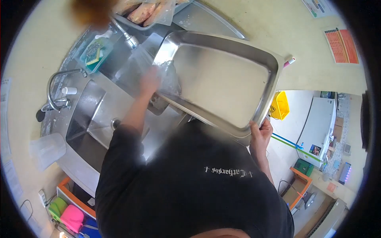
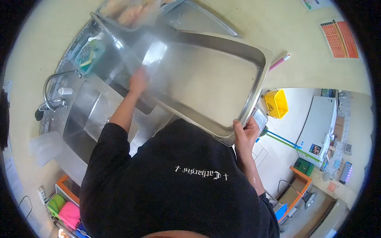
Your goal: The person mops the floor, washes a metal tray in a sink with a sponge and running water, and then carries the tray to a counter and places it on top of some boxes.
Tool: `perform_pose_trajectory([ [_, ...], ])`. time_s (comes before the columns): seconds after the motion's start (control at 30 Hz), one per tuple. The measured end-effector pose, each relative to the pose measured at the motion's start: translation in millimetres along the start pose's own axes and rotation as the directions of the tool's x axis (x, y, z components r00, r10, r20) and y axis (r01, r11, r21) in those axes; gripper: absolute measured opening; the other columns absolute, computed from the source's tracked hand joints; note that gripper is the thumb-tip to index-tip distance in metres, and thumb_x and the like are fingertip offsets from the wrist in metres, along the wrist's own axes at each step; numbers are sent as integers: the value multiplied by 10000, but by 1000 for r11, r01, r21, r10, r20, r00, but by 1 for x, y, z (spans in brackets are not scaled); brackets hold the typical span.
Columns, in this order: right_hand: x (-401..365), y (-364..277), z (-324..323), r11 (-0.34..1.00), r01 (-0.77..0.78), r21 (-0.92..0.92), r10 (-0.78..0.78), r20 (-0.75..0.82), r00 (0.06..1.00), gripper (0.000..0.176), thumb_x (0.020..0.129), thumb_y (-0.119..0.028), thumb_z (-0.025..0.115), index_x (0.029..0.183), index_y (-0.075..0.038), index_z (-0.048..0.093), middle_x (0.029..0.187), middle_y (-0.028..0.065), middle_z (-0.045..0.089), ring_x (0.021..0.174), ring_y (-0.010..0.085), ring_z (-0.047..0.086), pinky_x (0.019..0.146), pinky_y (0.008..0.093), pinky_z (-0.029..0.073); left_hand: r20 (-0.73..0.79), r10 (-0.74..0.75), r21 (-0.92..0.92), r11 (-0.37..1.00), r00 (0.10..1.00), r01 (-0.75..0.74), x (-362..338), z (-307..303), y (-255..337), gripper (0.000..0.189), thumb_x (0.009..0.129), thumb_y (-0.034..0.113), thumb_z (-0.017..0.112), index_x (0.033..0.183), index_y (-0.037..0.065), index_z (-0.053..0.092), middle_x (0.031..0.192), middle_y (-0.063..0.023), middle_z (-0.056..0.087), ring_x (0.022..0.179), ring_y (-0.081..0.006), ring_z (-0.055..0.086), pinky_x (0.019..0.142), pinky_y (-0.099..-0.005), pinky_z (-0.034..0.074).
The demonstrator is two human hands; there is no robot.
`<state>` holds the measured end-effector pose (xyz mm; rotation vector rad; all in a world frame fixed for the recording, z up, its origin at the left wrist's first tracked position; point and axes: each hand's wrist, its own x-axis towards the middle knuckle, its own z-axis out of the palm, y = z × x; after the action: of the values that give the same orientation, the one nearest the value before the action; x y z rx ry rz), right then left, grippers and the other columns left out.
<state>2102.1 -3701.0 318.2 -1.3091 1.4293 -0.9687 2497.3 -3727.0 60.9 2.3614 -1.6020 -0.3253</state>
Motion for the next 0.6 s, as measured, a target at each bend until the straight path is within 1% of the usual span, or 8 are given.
perform_pose_trajectory([
  [0.07, 5, 5, 0, 999, -39, -2, 39, -16, 999, 96, 829, 1, 594, 918, 24, 621, 849, 46, 661, 737, 81, 578, 698, 236, 462, -240, 85, 63, 995, 967, -71, -15, -32, 12, 546, 779, 287, 710, 1275, 128, 544, 1189, -176, 616, 1035, -344, 618, 886, -427, 496],
  [0.17, 21, 23, -18, 991, -109, 80, 106, 36, 994, 154, 810, 19, 577, 955, 31, 628, 876, 67, 674, 747, 103, 607, 717, 251, 480, -286, -46, 0, 999, 957, 48, -13, -20, -11, 512, 784, 246, 707, 1254, 102, 566, 1185, -195, 615, 1069, -359, 605, 920, -423, 480],
  [0.2, 26, 31, -26, 986, -139, 96, 134, 55, 989, 162, 808, 23, 573, 960, 30, 628, 880, 68, 675, 750, 104, 609, 720, 252, 482, -120, -128, -87, 989, 984, 118, -9, -8, -31, 483, 784, 237, 705, 1224, 83, 580, 1155, -195, 625, 1053, -355, 612, 910, -417, 482],
  [0.27, 36, 41, -36, 982, -139, 126, 129, 81, 988, 184, 808, 30, 558, 974, 11, 635, 888, 58, 681, 758, 105, 617, 731, 257, 485, 231, -243, -215, 932, 942, 293, 1, 13, -69, 429, 784, 218, 700, 1165, 44, 608, 1095, -194, 646, 1020, -348, 624, 891, -403, 487],
  [0.37, 61, 52, -50, 982, -143, 120, 129, 119, 985, 184, 825, 0, 553, 985, -14, 643, 923, 55, 686, 786, 105, 619, 740, 254, 487, 257, -218, -457, 831, 942, 317, -16, -34, -68, 435, 794, 209, 671, 1167, 4, 581, 1138, -229, 624, 1058, -390, 598, 898, -427, 477],
  [0.47, 100, 64, -66, 950, -284, 129, 245, 252, 936, 146, 842, -33, 561, 963, -33, 642, 889, 37, 674, 774, 105, 616, 732, 254, 489, 210, -238, -334, 894, 948, 299, -38, -82, -69, 253, 823, 188, 651, 1021, 34, 621, 869, -132, 640, 805, -231, 617, 722, -349, 478],
  [0.57, 141, 70, -58, 943, -333, 7, 305, 384, 872, 132, 851, -51, 568, 962, -38, 638, 887, 32, 668, 767, 105, 611, 724, 247, 487, 367, -354, -603, 614, 860, 510, -77, -142, -57, 195, 842, 164, 631, 985, 36, 604, 830, -66, 612, 745, -143, 572, 666, -307, 455],
  [0.6, 149, 69, -46, 941, -337, -40, 321, 423, 847, 131, 853, -53, 567, 962, -38, 638, 889, 31, 668, 767, 105, 609, 723, 246, 487, 340, -358, -673, 553, 870, 491, -93, -143, -65, 240, 835, 167, 621, 1017, 11, 603, 865, -89, 622, 778, -159, 582, 697, -320, 460],
])
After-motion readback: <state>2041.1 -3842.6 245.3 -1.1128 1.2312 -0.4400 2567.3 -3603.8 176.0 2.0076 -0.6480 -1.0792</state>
